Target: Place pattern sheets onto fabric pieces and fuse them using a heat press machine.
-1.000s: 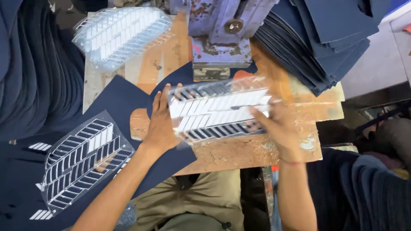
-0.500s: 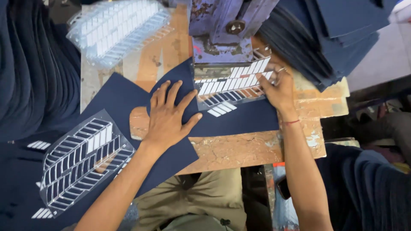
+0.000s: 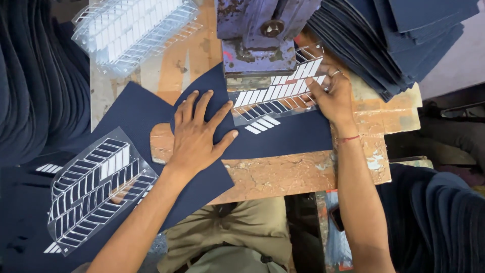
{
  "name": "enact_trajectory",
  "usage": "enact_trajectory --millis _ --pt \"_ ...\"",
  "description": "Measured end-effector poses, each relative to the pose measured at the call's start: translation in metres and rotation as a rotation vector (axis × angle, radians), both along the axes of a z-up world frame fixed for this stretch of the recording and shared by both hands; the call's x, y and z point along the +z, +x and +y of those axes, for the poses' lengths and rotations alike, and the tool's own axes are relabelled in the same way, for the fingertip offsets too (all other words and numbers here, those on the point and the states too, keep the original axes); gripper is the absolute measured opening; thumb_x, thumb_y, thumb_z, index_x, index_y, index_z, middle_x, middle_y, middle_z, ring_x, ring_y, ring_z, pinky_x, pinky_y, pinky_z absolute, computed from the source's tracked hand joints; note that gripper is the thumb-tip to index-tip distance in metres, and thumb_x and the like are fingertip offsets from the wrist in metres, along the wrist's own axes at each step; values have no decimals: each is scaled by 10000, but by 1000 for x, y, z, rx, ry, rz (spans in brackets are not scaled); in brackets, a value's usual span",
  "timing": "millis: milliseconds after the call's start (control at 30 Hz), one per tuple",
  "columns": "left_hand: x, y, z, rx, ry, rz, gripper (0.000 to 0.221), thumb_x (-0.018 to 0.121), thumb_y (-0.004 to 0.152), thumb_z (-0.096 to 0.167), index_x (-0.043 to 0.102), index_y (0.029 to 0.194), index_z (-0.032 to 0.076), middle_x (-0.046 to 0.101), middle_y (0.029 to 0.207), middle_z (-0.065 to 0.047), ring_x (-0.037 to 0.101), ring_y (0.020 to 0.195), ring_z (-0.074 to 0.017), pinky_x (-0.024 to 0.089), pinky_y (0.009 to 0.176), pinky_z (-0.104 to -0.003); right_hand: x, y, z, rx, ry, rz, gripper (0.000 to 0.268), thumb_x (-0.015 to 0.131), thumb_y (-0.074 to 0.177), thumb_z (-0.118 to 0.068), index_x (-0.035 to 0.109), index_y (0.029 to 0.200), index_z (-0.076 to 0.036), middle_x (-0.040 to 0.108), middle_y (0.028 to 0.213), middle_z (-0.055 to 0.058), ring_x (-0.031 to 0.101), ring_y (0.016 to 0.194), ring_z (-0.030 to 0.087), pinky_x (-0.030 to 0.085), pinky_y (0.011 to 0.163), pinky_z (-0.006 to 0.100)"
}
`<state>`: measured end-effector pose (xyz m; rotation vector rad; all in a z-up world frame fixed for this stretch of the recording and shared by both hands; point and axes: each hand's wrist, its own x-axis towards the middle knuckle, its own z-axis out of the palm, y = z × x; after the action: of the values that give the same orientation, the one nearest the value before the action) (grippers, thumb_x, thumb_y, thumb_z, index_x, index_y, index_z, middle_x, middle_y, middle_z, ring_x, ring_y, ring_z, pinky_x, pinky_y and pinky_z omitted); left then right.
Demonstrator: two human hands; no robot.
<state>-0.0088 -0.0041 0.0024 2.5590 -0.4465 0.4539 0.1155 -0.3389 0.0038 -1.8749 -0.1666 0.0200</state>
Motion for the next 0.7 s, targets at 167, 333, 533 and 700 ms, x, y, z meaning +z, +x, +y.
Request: enact_trajectory --millis 167,333,533,700 --pt "-2 1 0 -2 11 0 579 683 937 497 642 1429 196 431 1534 -226 334 1437 -467 273 1157 -605 6 -1 4 -6 7 32 298 653 1018 -30 543 1279 65 751 991 95 697 716 97 553 566 238" --pt "-2 2 0 -6 13 -1 575 668 949 505 635 1438 204 422 1541 -228 330 1436 -476 271 1147 -611 10 -1 7 -23 4 44 279 650 1009 -35 562 1259 52 751 984 98 717 727 108 592 574 251" --pt "14 -12 39 -92 -5 -22 531 705 955 415 642 1425 177 517 1484 -222 438 1383 -465 359 1136 -563 -8 -17 -21 -35 -76 -109 458 714 1044 -34 526 1450 62 696 1020 95 673 873 154 557 676 272" --pt "28 -73 155 199 -6 77 519 749 948 320 647 1424 141 603 1410 -185 543 1288 -422 439 1087 -499 18 -118 -15 -213 118 36 502 659 1058 -112 452 1506 -16 671 1134 66 695 979 135 606 784 261"
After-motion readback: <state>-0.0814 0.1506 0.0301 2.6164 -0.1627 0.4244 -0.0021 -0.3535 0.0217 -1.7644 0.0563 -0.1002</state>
